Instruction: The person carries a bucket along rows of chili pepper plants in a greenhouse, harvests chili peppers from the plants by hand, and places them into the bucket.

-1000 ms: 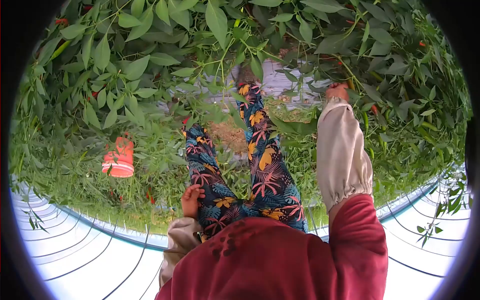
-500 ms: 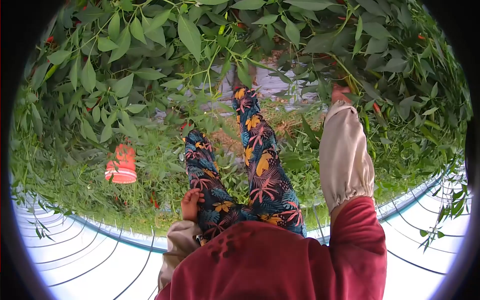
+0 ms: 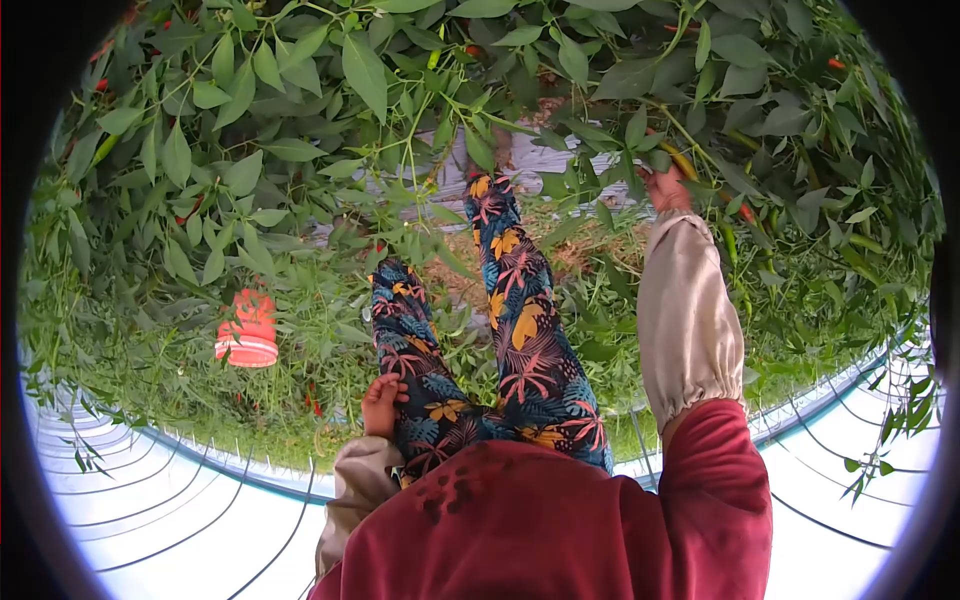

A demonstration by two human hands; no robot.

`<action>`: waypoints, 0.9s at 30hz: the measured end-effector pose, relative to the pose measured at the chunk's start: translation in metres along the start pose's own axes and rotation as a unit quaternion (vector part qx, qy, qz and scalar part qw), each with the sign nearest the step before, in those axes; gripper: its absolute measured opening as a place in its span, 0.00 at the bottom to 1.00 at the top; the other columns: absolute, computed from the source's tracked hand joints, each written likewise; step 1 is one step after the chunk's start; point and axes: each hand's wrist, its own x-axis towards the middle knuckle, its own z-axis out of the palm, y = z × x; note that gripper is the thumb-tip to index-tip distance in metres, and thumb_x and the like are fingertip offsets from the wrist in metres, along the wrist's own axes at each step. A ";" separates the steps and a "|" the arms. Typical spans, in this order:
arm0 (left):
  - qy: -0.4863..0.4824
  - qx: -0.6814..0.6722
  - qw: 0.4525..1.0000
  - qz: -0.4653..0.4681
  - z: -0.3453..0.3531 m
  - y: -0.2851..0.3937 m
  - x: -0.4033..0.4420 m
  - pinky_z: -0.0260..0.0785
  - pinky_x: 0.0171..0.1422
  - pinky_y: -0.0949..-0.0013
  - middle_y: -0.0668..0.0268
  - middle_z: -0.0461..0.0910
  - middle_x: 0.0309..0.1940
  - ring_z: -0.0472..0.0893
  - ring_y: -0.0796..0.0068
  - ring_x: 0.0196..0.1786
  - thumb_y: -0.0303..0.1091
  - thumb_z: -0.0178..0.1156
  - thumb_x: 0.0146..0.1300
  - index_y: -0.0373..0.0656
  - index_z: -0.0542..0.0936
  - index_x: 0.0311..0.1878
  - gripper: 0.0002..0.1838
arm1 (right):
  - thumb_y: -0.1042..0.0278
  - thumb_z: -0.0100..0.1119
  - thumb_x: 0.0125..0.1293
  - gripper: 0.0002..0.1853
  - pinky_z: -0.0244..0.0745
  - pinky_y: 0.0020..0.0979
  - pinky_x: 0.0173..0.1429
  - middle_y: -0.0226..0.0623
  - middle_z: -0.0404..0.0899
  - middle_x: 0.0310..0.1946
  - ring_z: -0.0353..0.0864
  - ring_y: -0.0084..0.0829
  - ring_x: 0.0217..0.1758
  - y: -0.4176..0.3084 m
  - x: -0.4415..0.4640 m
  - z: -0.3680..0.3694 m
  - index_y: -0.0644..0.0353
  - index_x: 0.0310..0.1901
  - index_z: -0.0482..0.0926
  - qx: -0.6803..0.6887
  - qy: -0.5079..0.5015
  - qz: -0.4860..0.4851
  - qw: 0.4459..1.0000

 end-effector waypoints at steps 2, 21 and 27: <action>-0.003 -0.005 1.000 0.007 -0.001 -0.001 -0.001 0.58 0.24 0.82 0.69 0.81 0.32 0.76 0.85 0.28 0.35 0.53 0.63 0.44 0.77 0.47 0.11 | 0.63 0.56 0.64 0.16 0.69 0.36 0.52 0.28 0.76 0.49 0.73 0.28 0.52 0.003 -0.005 -0.001 0.51 0.54 0.74 0.016 -0.007 -0.042 0.999; -0.012 0.001 0.998 0.054 -0.009 -0.005 -0.006 0.62 0.25 0.80 0.69 0.81 0.32 0.78 0.83 0.29 0.34 0.52 0.64 0.45 0.78 0.46 0.11 | 0.67 0.55 0.66 0.11 0.77 0.38 0.51 0.41 0.79 0.40 0.80 0.35 0.41 -0.064 -0.114 0.004 0.65 0.45 0.75 -0.058 -0.130 0.133 0.981; -0.011 -0.010 0.995 0.096 -0.013 -0.018 -0.008 0.63 0.26 0.81 0.70 0.81 0.33 0.78 0.84 0.31 0.35 0.53 0.63 0.46 0.79 0.46 0.11 | 0.66 0.52 0.67 0.15 0.78 0.41 0.51 0.45 0.78 0.45 0.80 0.38 0.43 -0.074 -0.184 0.013 0.66 0.51 0.71 0.114 -0.148 0.115 0.976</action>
